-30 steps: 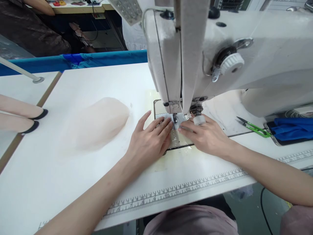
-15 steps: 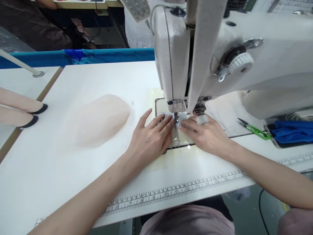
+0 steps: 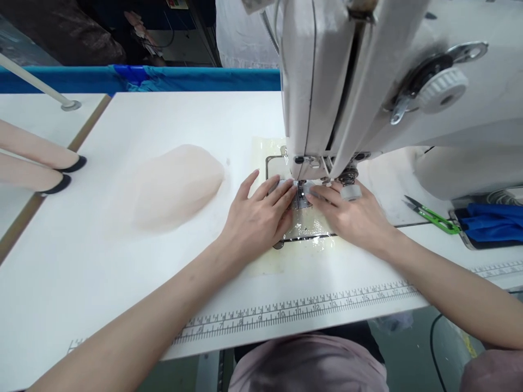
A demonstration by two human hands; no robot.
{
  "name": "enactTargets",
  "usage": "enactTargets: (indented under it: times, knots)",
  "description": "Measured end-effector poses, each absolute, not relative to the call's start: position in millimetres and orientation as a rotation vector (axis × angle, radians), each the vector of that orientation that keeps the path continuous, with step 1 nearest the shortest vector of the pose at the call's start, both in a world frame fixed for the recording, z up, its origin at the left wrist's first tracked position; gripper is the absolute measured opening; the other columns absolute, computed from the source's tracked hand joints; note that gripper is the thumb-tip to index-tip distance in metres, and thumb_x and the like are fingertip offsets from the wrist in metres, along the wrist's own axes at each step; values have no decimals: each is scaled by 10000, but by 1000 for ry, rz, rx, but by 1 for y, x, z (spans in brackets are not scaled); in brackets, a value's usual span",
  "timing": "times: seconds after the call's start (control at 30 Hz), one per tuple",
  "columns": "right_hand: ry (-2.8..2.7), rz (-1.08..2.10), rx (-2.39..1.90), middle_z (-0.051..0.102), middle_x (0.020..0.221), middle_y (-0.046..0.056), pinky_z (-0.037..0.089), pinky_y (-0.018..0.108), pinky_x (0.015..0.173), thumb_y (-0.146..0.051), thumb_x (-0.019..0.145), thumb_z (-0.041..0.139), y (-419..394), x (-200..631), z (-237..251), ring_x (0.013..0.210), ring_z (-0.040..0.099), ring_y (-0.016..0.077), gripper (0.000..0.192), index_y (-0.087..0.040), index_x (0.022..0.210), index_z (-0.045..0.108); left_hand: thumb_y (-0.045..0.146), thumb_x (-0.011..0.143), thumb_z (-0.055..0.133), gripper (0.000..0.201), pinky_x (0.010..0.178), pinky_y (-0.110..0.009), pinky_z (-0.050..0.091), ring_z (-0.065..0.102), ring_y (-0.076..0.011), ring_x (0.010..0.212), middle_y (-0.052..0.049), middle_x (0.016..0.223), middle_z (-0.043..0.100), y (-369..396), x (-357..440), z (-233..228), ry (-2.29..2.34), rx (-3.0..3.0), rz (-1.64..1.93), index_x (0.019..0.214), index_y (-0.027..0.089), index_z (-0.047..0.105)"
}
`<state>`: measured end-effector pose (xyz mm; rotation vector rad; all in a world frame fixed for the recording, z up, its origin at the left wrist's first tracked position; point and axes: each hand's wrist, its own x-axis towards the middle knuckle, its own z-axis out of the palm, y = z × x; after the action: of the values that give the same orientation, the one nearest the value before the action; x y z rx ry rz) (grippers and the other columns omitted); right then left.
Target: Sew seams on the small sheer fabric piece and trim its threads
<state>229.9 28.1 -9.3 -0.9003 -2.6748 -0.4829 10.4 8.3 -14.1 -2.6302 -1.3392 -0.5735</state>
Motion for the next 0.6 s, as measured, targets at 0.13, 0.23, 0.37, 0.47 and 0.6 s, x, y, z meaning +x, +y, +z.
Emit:
enactTargets:
  times: [0.13, 0.23, 0.37, 0.47, 0.6]
  knots:
    - [-2638, -458, -932, 716, 1035, 94, 434, 425, 925, -121, 898, 467, 27, 229, -9, 997, 589, 243, 309, -155, 1116, 683, 241, 931, 450, 379, 1097, -561, 325, 538, -305, 1231, -97, 1299, 605, 7, 10, -15, -1339, -2616, -574, 1277, 143, 571]
    - [-2606, -454, -944, 722, 1023, 86, 451, 397, 893, -178, 917, 477, 27, 228, -9, 972, 599, 233, 282, -155, 1104, 688, 246, 937, 452, 363, 1099, -546, 327, 546, -296, 1224, -98, 1291, 612, 6, 9, -14, -1332, -2594, -579, 1259, 140, 580]
    - [-2569, -472, -926, 736, 965, 62, 476, 334, 830, -110, 905, 496, 31, 228, -12, 926, 620, 203, 252, -147, 1056, 695, 240, 937, 479, 332, 1088, -508, 349, 577, -274, 1188, -85, 1242, 650, 6, 7, -13, -1285, -2567, -622, 1234, 140, 589]
    - [-2547, -301, -1009, 740, 886, 55, 491, 342, 793, -26, 865, 492, 31, 228, -10, 840, 638, 194, 284, -158, 975, 719, 237, 926, 519, 306, 1033, -467, 407, 627, -248, 1103, -74, 1173, 689, 3, 7, -12, -1247, -2561, -681, 1209, 149, 597]
    - [-2268, 760, -1004, 737, 835, 11, 541, 346, 781, -166, 850, 608, 22, 227, 4, 761, 669, 159, 163, -222, 931, 738, 239, 880, 590, 318, 898, -405, 489, 626, -237, 1073, -78, 1164, 688, -3, 8, -6, -1222, -2677, -843, 1191, 174, 598]
